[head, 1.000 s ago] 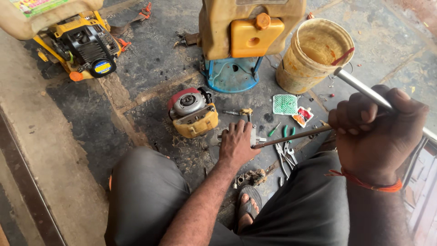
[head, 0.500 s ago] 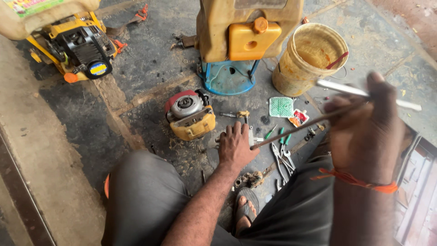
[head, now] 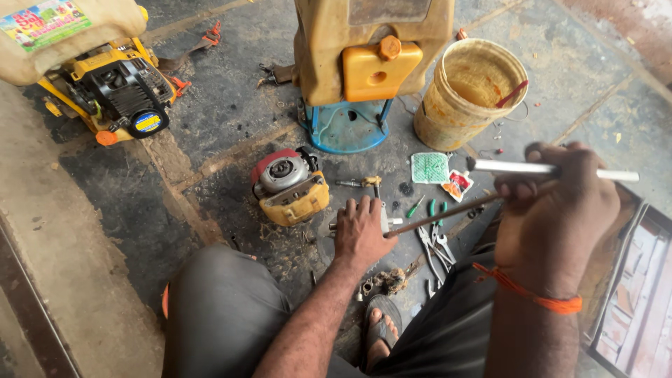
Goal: The person sits on the floor and uses a T-handle wrench to loosen and remove a bolt from a small engine component. They then remove a gear and a cylindrical part, inspect them, and place them on the floor. The person continues to manipulate the engine part and tools throughout the clip.
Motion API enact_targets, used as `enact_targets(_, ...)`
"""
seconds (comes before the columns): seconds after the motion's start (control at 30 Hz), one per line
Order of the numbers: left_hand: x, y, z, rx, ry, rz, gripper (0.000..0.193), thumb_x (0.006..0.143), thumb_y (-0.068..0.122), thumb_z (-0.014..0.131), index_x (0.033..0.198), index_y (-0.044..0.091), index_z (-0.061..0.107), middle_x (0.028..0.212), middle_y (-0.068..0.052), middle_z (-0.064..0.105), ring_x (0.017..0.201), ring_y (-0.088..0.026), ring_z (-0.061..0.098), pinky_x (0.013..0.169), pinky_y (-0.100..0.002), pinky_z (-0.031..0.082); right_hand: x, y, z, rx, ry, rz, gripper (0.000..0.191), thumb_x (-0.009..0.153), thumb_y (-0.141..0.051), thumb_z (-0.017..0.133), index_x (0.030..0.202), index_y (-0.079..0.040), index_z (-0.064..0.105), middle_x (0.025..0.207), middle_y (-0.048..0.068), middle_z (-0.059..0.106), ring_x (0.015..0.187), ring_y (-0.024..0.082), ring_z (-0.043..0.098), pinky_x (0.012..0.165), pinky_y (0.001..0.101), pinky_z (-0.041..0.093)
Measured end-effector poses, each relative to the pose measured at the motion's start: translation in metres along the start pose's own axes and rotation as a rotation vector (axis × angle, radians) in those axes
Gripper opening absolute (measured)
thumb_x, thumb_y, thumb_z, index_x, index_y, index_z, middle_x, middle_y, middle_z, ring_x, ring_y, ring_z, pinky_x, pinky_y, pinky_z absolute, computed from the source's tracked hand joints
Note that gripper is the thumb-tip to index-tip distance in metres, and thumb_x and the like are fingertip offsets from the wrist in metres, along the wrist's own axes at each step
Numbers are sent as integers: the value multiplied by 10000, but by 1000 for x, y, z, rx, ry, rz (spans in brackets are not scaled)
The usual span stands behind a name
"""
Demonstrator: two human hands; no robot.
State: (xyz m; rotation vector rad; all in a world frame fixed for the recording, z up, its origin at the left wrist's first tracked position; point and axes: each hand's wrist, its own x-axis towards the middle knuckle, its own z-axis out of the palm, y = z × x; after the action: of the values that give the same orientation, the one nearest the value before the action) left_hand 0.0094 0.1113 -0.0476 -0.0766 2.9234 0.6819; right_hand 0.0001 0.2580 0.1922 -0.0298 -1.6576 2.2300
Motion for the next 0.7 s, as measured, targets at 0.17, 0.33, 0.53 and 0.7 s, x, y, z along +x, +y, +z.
enact_targets(0.17, 1, -3, 5, -29, 32, -15, 837, 726, 535, 874, 1333, 79, 521, 1363, -123, 545, 1238, -332, 499, 1015, -563, 480, 0, -4, 7, 7, -44, 48, 147, 1035, -102, 525, 1063, 42, 526, 894, 161, 583, 633, 155, 452, 608, 339, 460)
enact_targets(0.33, 2, -5, 9, -37, 88, -10, 868, 704, 547, 889, 1326, 68, 520, 1327, -127, 557, 1205, -346, 502, 976, -565, 490, 6, -1, 12, 29, -48, 65, 169, 991, -92, 510, 1116, 17, 486, 877, 142, 598, 656, 170, 519, 590, 337, 462)
enact_targets(0.53, 5, -8, 11, -26, 121, -29, 869, 678, 552, 903, 1291, 65, 525, 1309, -140, 557, 1185, -361, 501, 973, -572, 480, 11, 4, 9, 110, -230, 36, 94, 1038, -52, 509, 1017, 7, 438, 771, 102, 499, 589, 149, 399, 584, 339, 401)
enact_targets(0.7, -3, -15, 11, -102, -53, 150, 628, 845, 486, 777, 1322, 124, 588, 1269, -102, 628, 1152, -290, 577, 999, -478, 539, 19, -17, 0, -284, -879, -202, 161, 977, -60, 582, 1064, 25, 477, 761, 122, 509, 667, 186, 523, 620, 336, 477)
